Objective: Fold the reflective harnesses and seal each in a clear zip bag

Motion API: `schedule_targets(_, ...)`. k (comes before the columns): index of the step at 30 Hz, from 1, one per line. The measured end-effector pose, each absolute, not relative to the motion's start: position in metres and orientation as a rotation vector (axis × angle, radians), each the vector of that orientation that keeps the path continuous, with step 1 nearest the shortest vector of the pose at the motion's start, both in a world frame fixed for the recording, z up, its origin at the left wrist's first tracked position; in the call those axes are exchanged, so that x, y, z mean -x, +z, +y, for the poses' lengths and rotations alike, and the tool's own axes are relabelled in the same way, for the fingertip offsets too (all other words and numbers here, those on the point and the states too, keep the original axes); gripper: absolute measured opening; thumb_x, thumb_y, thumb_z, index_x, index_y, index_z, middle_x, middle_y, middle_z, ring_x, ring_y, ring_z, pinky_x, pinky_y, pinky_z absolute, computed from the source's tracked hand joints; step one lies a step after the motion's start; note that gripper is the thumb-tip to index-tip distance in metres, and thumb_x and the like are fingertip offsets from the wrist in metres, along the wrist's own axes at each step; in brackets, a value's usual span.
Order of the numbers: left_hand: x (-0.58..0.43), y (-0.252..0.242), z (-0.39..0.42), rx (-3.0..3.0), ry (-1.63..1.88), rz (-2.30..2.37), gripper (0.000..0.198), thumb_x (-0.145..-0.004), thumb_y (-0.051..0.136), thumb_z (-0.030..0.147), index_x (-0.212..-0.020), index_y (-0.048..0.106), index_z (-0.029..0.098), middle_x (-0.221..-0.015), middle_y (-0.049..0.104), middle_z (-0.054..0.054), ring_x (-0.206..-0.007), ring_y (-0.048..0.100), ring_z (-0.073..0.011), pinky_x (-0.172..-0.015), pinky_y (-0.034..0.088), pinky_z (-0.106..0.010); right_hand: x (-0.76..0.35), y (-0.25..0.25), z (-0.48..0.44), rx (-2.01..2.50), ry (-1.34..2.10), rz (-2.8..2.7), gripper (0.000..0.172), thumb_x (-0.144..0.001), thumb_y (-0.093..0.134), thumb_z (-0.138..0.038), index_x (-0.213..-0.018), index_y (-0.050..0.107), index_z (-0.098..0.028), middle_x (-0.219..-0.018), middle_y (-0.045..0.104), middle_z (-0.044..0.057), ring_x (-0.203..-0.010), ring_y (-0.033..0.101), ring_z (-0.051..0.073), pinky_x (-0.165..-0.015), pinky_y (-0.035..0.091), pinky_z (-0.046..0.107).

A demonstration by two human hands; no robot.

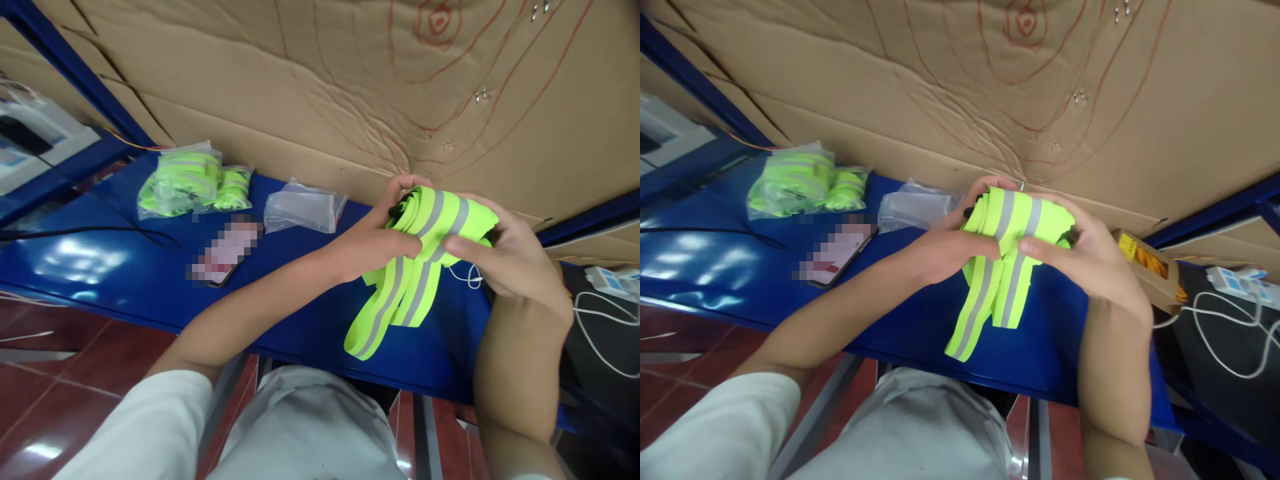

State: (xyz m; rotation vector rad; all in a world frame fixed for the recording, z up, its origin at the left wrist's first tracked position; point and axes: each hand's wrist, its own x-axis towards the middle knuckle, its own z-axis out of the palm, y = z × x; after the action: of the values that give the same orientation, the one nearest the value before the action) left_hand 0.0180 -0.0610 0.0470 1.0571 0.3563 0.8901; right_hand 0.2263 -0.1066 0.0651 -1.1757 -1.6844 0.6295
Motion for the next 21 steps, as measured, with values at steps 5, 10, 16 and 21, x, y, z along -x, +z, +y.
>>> schedule_targets(5, -0.023, 0.043, -0.054, -0.919, 0.818, 0.255, 0.069, -0.058, 0.076, 0.004, -0.121, 0.063, 0.027, -0.107, 0.07, 0.003, -0.101, 0.068, -0.0194, -0.086, 0.054, -0.031, -0.208, 0.062, -0.107, 1.2, 0.435, -1.572, 0.038, -0.071, 0.094, -0.032, -0.106, 0.08, -0.029, -0.095, 0.077, -0.002, -0.077, 0.066, 0.017, -0.07, 0.057, 0.033)
schedule_targets(10, -0.023, 0.043, -0.049, -0.946, 0.591, 0.058, 0.039, -0.074, 0.081, 0.018, -0.113, 0.074, 0.018, -0.108, 0.078, -0.004, -0.104, 0.074, -0.0242, -0.091, 0.057, -0.035, -0.196, 0.057, -0.105, 1.094, 0.352, -1.47, 0.032, -0.073, 0.093, -0.037, -0.101, 0.078, -0.032, -0.088, 0.074, -0.001, -0.073, 0.066, 0.02, -0.067, 0.055, 0.037)
schedule_targets(16, -0.026, 0.03, -0.049, -1.05, 0.502, 0.149, 0.036, -0.073, 0.09, 0.023, -0.107, 0.078, 0.016, -0.107, 0.081, -0.009, -0.104, 0.076, -0.0264, -0.094, 0.06, -0.039, -0.195, 0.05, -0.098, 1.044, 0.372, -1.303, 0.03, -0.075, 0.091, -0.04, -0.099, 0.075, -0.034, -0.082, 0.071, -0.002, -0.069, 0.067, 0.021, -0.06, 0.055, 0.036)
schedule_targets(21, -0.028, 0.026, -0.048, -1.146, 0.616, 0.263, 0.027, -0.074, 0.087, 0.019, -0.1, 0.079, 0.015, -0.103, 0.081, -0.007, -0.102, 0.077, -0.0256, -0.099, 0.059, -0.042, -0.198, 0.052, -0.092, 0.935, 0.348, -1.308, 0.034, -0.068, 0.097, -0.03, -0.096, 0.078, -0.031, -0.082, 0.07, -0.003, -0.083, 0.07, 0.02, -0.079, 0.06, 0.036)
